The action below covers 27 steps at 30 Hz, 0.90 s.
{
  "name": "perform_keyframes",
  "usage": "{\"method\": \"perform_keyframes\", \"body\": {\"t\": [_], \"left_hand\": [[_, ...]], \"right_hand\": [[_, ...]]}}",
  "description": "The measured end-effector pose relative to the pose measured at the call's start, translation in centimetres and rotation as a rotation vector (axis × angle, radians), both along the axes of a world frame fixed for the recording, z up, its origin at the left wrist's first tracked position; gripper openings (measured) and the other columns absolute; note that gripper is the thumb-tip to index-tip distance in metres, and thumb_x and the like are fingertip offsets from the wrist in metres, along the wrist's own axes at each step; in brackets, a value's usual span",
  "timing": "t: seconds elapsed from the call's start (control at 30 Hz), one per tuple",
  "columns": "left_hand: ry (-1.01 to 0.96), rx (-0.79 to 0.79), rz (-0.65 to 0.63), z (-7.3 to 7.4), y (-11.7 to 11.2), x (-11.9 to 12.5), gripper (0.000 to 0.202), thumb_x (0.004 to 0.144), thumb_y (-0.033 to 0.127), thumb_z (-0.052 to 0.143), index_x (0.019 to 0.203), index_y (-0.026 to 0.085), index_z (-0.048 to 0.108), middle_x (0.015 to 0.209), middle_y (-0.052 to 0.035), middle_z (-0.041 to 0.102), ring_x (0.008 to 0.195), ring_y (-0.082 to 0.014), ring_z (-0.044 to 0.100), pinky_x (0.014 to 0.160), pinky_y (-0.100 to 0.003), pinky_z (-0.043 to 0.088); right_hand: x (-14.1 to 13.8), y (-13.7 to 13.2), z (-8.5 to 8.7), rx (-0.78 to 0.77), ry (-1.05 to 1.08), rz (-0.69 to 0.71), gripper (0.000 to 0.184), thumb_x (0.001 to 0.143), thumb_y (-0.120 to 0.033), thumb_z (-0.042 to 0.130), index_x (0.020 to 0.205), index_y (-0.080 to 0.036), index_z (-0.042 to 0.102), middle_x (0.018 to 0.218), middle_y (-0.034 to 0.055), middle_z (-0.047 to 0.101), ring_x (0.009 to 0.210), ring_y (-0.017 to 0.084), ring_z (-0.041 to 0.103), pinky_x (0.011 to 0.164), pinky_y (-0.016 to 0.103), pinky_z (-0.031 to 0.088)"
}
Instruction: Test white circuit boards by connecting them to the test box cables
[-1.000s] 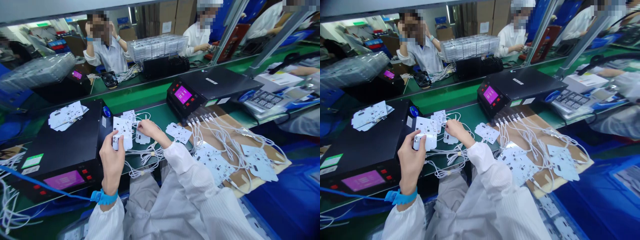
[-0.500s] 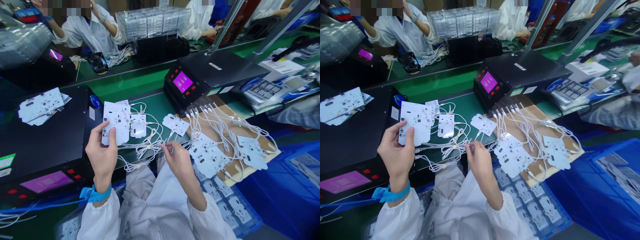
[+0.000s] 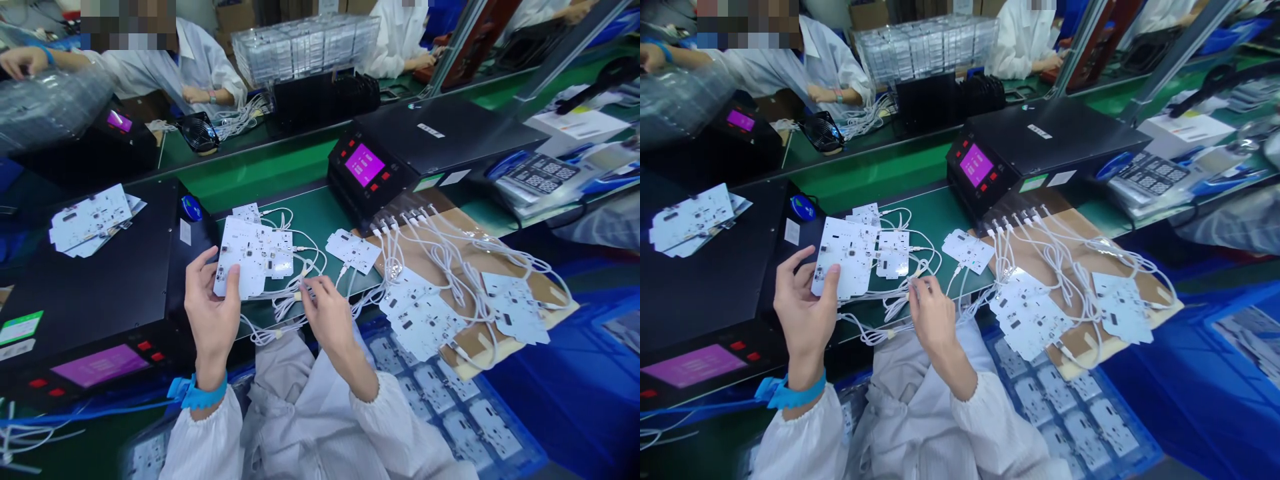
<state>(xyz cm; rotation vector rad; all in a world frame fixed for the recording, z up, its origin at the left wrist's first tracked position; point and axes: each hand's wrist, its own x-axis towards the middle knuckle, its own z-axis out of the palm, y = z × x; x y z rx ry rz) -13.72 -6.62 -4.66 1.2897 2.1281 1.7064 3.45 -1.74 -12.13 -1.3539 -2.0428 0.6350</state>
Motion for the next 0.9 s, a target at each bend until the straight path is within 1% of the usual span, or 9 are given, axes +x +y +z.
{"method": "perform_keyframes", "body": {"t": [0.1,0.2,0.27,0.33,0.43,0.5,0.6,0.7,0.9], "left_hand": [[-0.068,-0.026,-0.011,-0.1,-0.2,-0.1,0.063,0.094,0.046,0.074,0.148,0.020,0.053,0.117,-0.0132,0.073,0.111,-0.0260,0.074,0.086,-0.035,0.064],[-0.148,-0.062,-0.025,-0.2,-0.6,-0.3,0.059,0.093,0.048,0.074,0.144,0.022,0.060,0.128,-0.0141,0.072,0.120,-0.0290,0.071,0.096,-0.038,0.064],[-0.213,-0.073,-0.046,-0.2,-0.8,-0.5,0.053,0.093,0.047,0.075,0.140,0.024,0.064,0.137,-0.0130,0.069,0.130,-0.0300,0.067,0.103,-0.039,0.062],[-0.276,-0.055,-0.067,-0.2,-0.9,-0.6,0.051,0.093,0.045,0.076,0.139,0.025,0.066,0.142,-0.0114,0.067,0.135,-0.0296,0.063,0.108,-0.040,0.059],[-0.338,-0.018,-0.081,0.0,-0.9,-0.4,0.051,0.092,0.043,0.077,0.138,0.025,0.067,0.145,-0.0105,0.066,0.137,-0.0288,0.062,0.113,-0.041,0.056],[-0.349,-0.010,-0.080,0.2,-0.9,-0.2,0.051,0.092,0.043,0.077,0.139,0.025,0.066,0.146,-0.0103,0.065,0.137,-0.0288,0.062,0.115,-0.042,0.055],[-0.351,0.004,-0.083,0.4,-0.9,0.0,0.051,0.092,0.042,0.077,0.139,0.025,0.066,0.147,-0.0103,0.065,0.137,-0.0294,0.061,0.115,-0.043,0.055],[-0.336,0.008,-0.088,0.4,-1.0,-0.1,0.052,0.092,0.043,0.076,0.139,0.024,0.066,0.147,-0.0109,0.064,0.137,-0.0298,0.062,0.114,-0.043,0.055],[-0.276,-0.006,-0.074,0.0,-1.0,-0.2,0.053,0.094,0.045,0.074,0.141,0.024,0.064,0.149,-0.0111,0.063,0.139,-0.0296,0.060,0.114,-0.042,0.055]], "right_hand": [[-0.9,0.2,0.0,-0.035,-0.015,0.050,0.021,0.105,-0.023,0.053,0.110,-0.022,0.073,0.107,0.0105,0.075,0.087,0.025,0.072,0.069,0.034,0.051],[-0.3,0.1,1.1,0.040,0.267,0.102,0.016,0.105,-0.025,0.056,0.106,-0.023,0.071,0.105,0.0099,0.075,0.104,0.028,0.068,0.088,0.040,0.054],[0.5,-0.2,2.4,0.027,0.509,0.149,0.012,0.105,-0.027,0.058,0.106,-0.025,0.069,0.105,0.0079,0.074,0.106,0.026,0.068,0.094,0.041,0.054],[1.2,-0.6,3.8,-0.073,0.693,0.180,0.010,0.105,-0.028,0.059,0.107,-0.026,0.068,0.100,0.0050,0.073,0.095,0.021,0.071,0.089,0.038,0.057],[1.3,-0.7,5.6,-0.259,0.833,0.168,0.011,0.102,-0.034,0.065,0.106,-0.026,0.070,0.093,0.0027,0.071,0.073,0.016,0.070,0.073,0.034,0.059],[1.0,-0.3,6.3,-0.366,0.875,0.148,0.015,0.098,-0.039,0.071,0.103,-0.025,0.072,0.091,0.0027,0.072,0.065,0.015,0.067,0.067,0.033,0.058],[0.4,0.4,6.7,-0.491,0.913,0.144,0.019,0.092,-0.042,0.076,0.097,-0.024,0.073,0.086,0.0018,0.073,0.060,0.013,0.064,0.061,0.030,0.057],[0.2,0.7,6.6,-0.541,0.913,0.159,0.021,0.090,-0.044,0.077,0.094,-0.024,0.074,0.080,0.0015,0.072,0.059,0.013,0.062,0.058,0.029,0.056],[0.3,0.7,6.6,-0.538,0.924,0.149,0.022,0.087,-0.045,0.080,0.092,-0.024,0.077,0.081,0.0024,0.073,0.059,0.013,0.060,0.056,0.028,0.055]]}}
